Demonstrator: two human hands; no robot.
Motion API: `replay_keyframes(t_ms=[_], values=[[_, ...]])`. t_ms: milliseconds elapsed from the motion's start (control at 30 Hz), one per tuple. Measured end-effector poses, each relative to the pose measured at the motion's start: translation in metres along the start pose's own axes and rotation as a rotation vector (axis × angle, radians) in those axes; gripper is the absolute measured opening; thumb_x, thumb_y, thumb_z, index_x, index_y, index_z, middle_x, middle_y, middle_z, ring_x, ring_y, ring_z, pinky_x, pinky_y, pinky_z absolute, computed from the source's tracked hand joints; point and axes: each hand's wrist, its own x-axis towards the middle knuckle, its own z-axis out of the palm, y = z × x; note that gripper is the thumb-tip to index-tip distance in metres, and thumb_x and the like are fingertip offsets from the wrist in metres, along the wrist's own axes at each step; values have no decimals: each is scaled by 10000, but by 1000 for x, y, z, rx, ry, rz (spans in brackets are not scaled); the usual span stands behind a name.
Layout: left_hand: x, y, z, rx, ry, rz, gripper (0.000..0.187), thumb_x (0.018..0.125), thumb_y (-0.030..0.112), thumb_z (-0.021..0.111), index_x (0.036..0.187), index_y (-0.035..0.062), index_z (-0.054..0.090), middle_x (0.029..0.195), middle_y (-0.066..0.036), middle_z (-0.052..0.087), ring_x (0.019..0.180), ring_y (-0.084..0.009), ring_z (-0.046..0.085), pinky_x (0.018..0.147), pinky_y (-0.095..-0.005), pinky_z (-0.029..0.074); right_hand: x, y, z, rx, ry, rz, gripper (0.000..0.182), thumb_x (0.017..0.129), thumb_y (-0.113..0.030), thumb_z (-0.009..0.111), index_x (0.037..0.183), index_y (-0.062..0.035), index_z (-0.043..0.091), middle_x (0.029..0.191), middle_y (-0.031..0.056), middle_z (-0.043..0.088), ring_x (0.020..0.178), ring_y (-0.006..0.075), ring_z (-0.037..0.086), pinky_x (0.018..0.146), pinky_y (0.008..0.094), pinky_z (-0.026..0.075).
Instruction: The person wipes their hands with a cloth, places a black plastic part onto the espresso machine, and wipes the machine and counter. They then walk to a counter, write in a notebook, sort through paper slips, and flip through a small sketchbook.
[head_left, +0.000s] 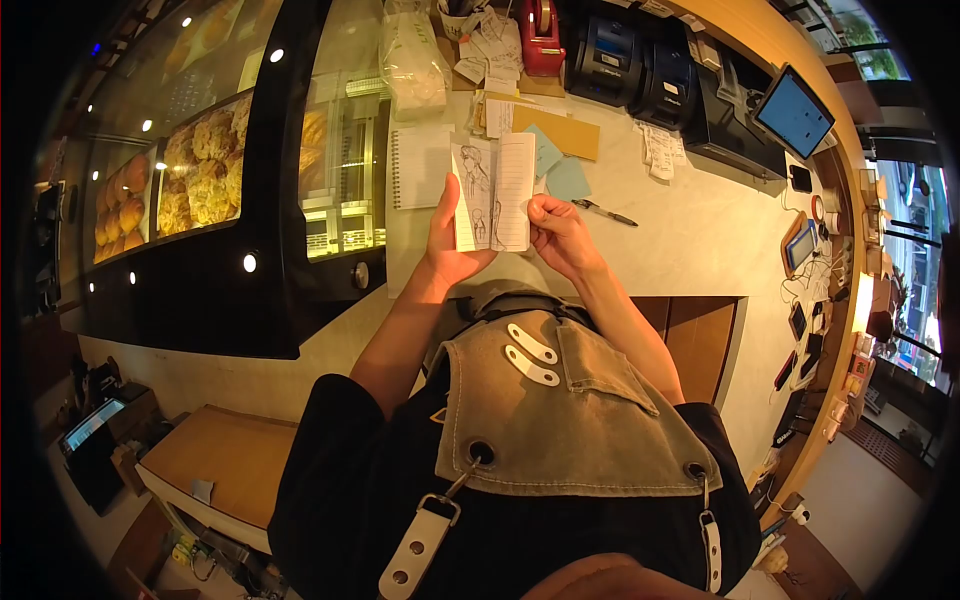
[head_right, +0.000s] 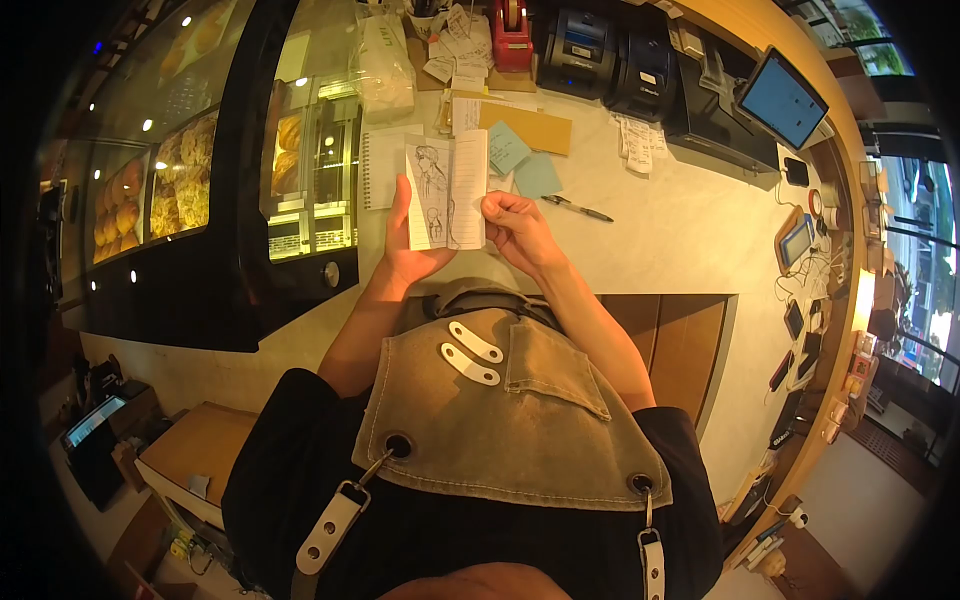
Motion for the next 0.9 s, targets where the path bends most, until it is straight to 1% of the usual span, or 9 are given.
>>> replay_keyframes(t_ms=[167,267,367,400,500,600,700,800,900], values=[[-1,1,-1,-48,61,22,750,986,646,493,1498,100,438,1439,-106,552,1338,-276,523,1122,-489,410,-3,-7,1,-39,12,-16,176,1025,-137,614,1046,28,671,1030,75,710,917,133,677,863,284,563],[-6,12,-3,-103,-11,68,741,993,613,505,1526,108,410,1499,-117,504,1391,-302,465,1153,-533,360,-7,-13,-15,-8,19,-55,181,1031,-142,605,1058,24,672,1011,53,704,886,111,662,827,267,549],[-11,31,5,-209,-127,101,734,1001,582,507,1551,113,382,1546,-131,460,1426,-327,421,1177,-553,317,-19,-22,-15,-82,154,-118,190,1039,-155,597,1064,18,673,979,29,691,844,91,636,778,251,525],[-10,34,9,-195,-212,111,726,1012,560,500,1561,104,368,1562,-141,442,1436,-337,413,1186,-538,312,-22,-20,-29,-123,146,-126,195,1041,-162,598,1065,17,671,986,27,692,814,79,612,746,244,505],[-9,38,9,-87,-87,153,710,1019,550,491,1542,80,389,1517,-137,488,1396,-323,461,1150,-522,369,-30,-15,-38,-124,154,-144,209,1043,-167,599,1088,23,675,1019,39,705,815,78,610,748,248,507],[-8,39,10,-64,-155,126,675,1034,519,481,1532,70,401,1511,-134,493,1386,-314,472,1136,-518,387,-35,-18,-30,-107,181,-163,228,1044,-163,598,1129,33,676,1043,50,714,839,84,623,767,252,515],[-6,38,8,-118,-187,112,668,1030,512,503,1533,84,405,1518,-142,485,1376,-322,477,1137,-512,385,-40,-28,-7,-167,278,-163,142,1050,-145,578,1019,-20,637,958,-8,658,844,62,613,791,229,521],[-5,36,9,-106,-146,119,647,1030,497,513,1521,85,422,1505,-137,496,1365,-308,487,1130,-509,389,-42,-31,-12,-180,279,-170,163,1047,-153,588,1047,-4,655,959,-3,671,835,63,615,787,233,522],[-5,37,13,-25,-73,128,621,1030,469,528,1512,88,435,1504,-133,498,1362,-301,490,1126,-505,392,-43,-32,-24,-208,223,-201,279,1039,-175,612,1182,56,675,1054,65,723,899,106,649,813,259,522]])
